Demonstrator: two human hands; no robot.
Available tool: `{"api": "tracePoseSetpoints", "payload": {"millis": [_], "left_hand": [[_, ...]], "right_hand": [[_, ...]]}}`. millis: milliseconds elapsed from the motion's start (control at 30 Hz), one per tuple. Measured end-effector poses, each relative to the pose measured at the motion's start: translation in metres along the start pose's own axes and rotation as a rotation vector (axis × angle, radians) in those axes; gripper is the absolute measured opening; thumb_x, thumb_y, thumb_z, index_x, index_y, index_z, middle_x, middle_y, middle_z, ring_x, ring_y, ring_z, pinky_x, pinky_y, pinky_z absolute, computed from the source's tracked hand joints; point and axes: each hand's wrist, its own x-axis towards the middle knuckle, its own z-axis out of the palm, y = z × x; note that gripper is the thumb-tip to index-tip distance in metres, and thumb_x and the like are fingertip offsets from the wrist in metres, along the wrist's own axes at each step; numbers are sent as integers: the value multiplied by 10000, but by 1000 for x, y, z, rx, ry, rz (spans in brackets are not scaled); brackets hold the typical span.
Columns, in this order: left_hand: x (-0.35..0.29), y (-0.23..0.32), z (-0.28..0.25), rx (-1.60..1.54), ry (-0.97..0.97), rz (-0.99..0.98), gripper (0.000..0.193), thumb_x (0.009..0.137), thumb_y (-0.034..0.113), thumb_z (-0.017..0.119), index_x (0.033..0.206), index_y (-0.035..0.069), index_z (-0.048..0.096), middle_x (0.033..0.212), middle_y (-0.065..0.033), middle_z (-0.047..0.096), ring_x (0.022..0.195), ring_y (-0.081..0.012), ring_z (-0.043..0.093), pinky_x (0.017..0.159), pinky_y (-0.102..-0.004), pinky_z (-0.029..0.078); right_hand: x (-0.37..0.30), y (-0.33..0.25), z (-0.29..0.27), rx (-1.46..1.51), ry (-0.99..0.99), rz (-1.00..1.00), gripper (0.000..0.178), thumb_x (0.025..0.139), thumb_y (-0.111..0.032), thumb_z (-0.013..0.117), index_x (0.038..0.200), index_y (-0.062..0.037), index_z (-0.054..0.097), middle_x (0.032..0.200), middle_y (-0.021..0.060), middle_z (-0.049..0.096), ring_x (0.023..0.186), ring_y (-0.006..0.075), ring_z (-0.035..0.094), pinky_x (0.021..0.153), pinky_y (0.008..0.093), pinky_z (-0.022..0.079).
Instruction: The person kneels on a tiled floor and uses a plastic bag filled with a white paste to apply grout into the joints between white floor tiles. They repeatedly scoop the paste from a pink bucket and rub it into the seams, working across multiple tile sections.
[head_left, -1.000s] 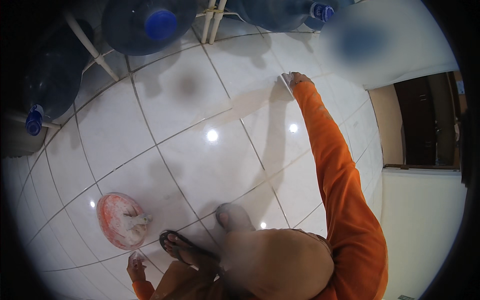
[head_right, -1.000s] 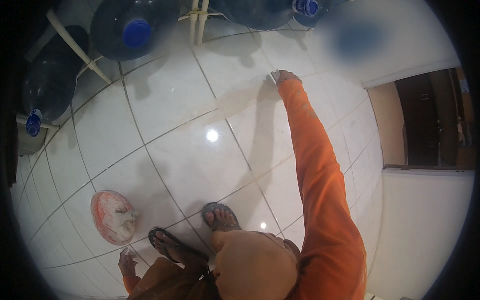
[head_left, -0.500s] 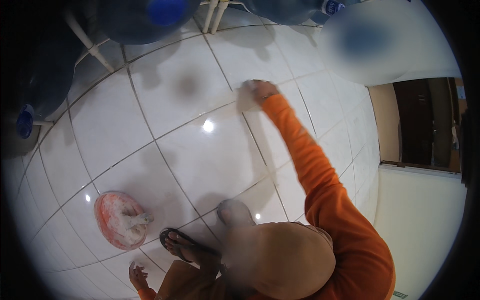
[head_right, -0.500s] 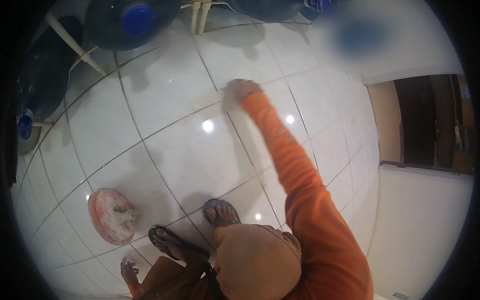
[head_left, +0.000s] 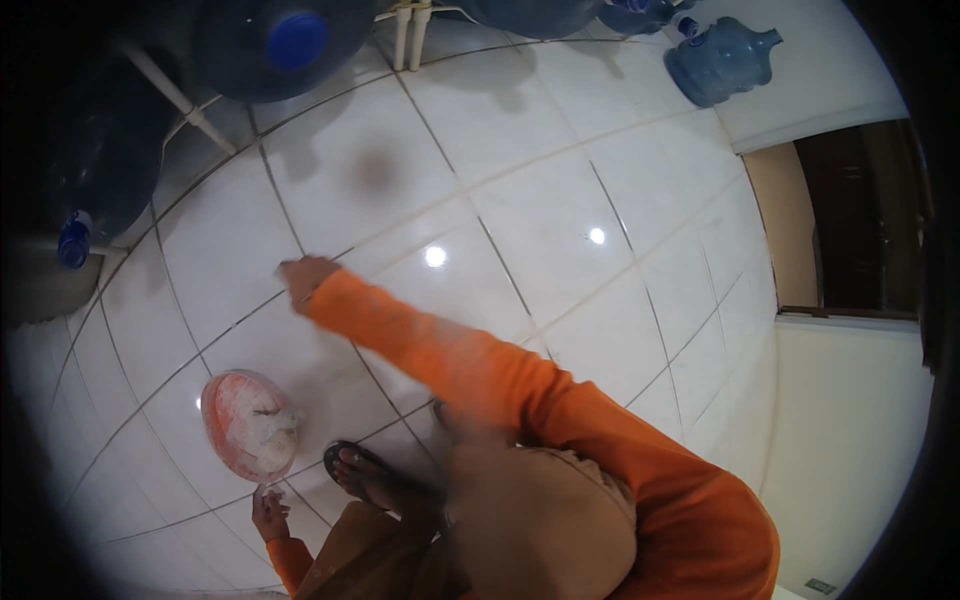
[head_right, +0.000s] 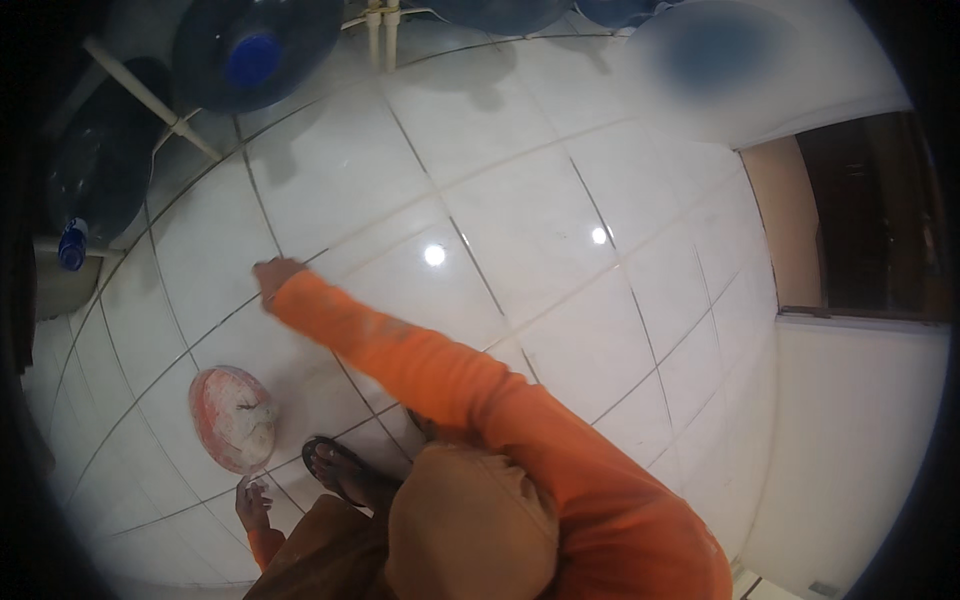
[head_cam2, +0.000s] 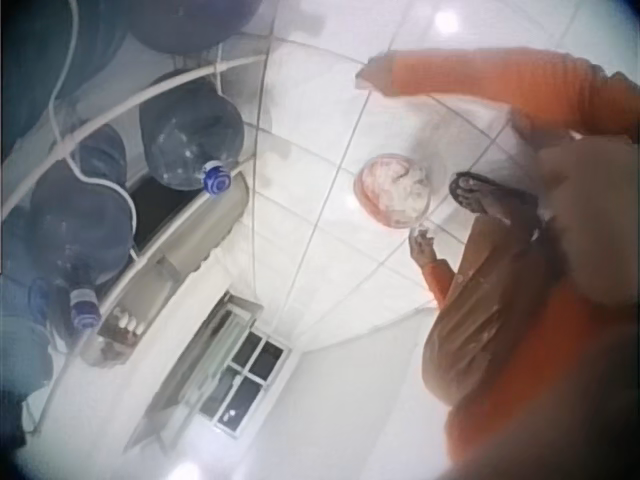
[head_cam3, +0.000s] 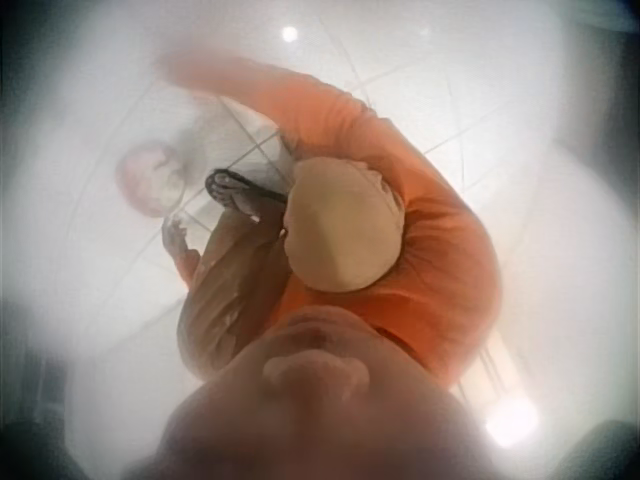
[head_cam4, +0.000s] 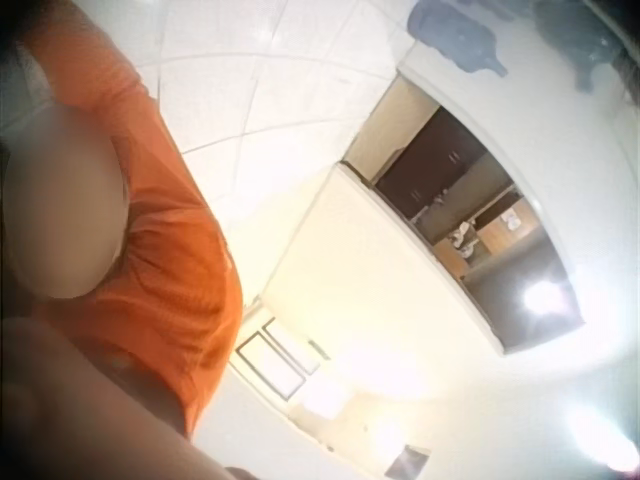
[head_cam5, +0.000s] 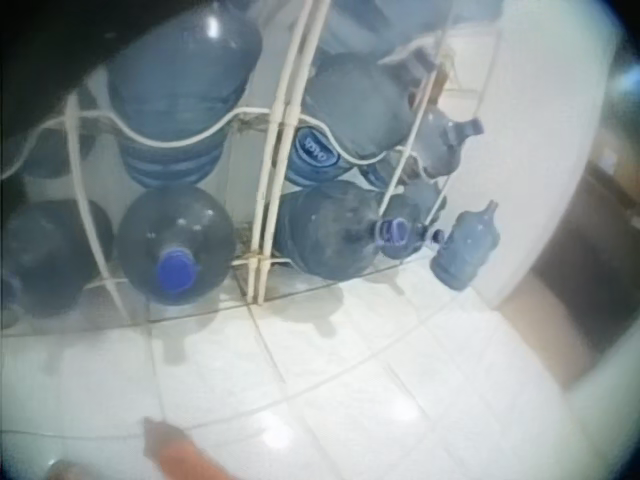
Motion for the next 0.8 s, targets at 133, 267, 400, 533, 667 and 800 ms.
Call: {"api": "tracePoseSetpoints", "payload": {"millis": [133,267,400,533,667,800], "left_hand": [[18,14,34,-34,-77,75,392,1038,258,566,1390,87,563,920,-66,708,604,-101,596,537,-230,471],[-43,-28,-15,13,43,-93,388,1036,250,558,1384,79,566,909,-65,702,611,-109,609,533,-242,485],[-22,-30,-5,-7,18,-102,398,1030,261,560,1379,71,567,899,-59,697,614,-112,615,529,-251,495],[-14,-41,-3,-33,5,-86,392,1040,294,561,1387,113,566,925,-71,701,619,-121,612,538,-249,481],[-18,-27,7,-70,32,-99,385,1032,264,571,1379,96,571,904,-57,701,621,-112,612,543,-248,481],[-31,-26,12,-20,20,-81,367,1028,218,579,1374,97,577,897,-59,707,620,-108,613,552,-250,483]], "right_hand": [[10,221,-37,269,-11,-108,723,856,-442,727,1465,-132,490,1468,93,522,1310,246,518,1116,344,413],[-93,139,-135,456,187,149,560,917,-167,623,1463,-149,499,1238,127,680,927,250,714,772,344,602],[-104,151,-146,-347,376,-106,495,897,-73,611,1386,-154,589,1134,277,692,840,363,748,628,443,625],[-78,176,-52,-860,227,-296,457,959,-186,542,1415,-211,547,1244,224,658,955,341,722,667,452,611],[-127,153,-21,-801,6,-387,517,950,-133,502,1460,-220,494,1237,167,656,983,331,706,697,433,598],[-143,105,-88,-639,-185,0,634,877,-127,558,1499,-184,452,1043,152,722,919,349,715,737,472,579]]}}
